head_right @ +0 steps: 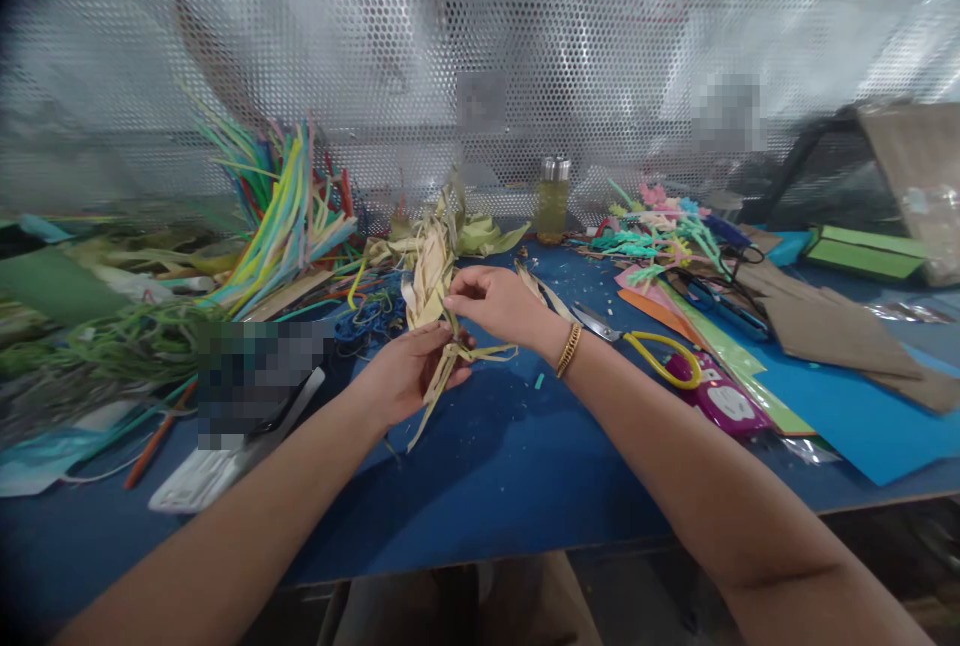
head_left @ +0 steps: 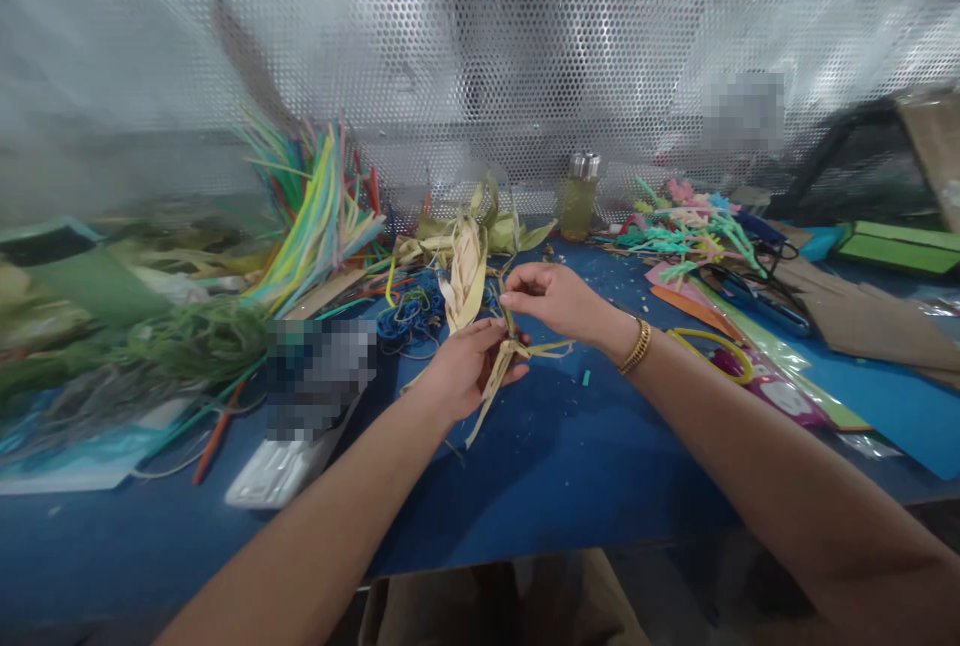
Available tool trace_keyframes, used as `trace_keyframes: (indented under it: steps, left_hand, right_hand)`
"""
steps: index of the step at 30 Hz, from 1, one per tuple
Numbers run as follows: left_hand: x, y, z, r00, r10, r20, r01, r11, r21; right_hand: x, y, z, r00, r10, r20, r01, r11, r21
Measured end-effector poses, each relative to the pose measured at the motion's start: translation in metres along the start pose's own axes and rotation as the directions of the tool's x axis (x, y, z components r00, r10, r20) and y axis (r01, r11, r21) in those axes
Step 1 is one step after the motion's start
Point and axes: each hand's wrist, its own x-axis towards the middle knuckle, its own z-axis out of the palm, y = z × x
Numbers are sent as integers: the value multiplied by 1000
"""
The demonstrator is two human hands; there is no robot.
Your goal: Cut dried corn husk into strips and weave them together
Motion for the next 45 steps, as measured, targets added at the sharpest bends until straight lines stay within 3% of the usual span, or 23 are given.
trace_keyframes:
  steps: [3, 9, 18, 21, 25, 28, 32, 38, 45]
  left_hand:
    - [-3, 2, 3, 999, -43, -8, 43, 999, -3]
    - [-5, 5, 5, 992, -121, 41, 121, 993, -2]
    - [-6, 4, 4, 997, -75, 37, 74, 997, 24]
    - [-5, 6, 5, 999, -35, -17, 34, 999, -16]
    - [-6, 10, 6, 994, -22, -111, 13, 996, -84]
    - [-6, 12, 6, 995, -49, -85, 38, 992, -119]
    - [-6, 9, 4, 1000, -22, -10, 21, 998, -57]
    - [-5, 4, 4, 994, 80, -74, -68, 987, 148]
    - [-9, 3, 5, 999, 37, 13, -38, 991, 132]
  right_hand:
    - [-1, 1, 3, 998, 43, 35, -45, 997, 56]
    - [1, 4, -2, 996, 14, -85, -25, 991, -129]
    - [2, 7, -1, 994, 34, -102, -40, 997, -59]
    - [0, 0, -11, 999, 32, -32, -36, 990, -136]
    - [-7, -12, -32, 986, 40, 159, -4, 975, -222]
    - [-9, -14, -41, 972, 29, 231, 23, 976, -217]
    - [-6, -10, -37, 967, 16, 253, 51, 965, -257]
    - [-4, -12, -34, 978, -8, 209, 65, 961, -268]
    - [-2, -5, -42, 975, 0, 224, 58, 966, -253]
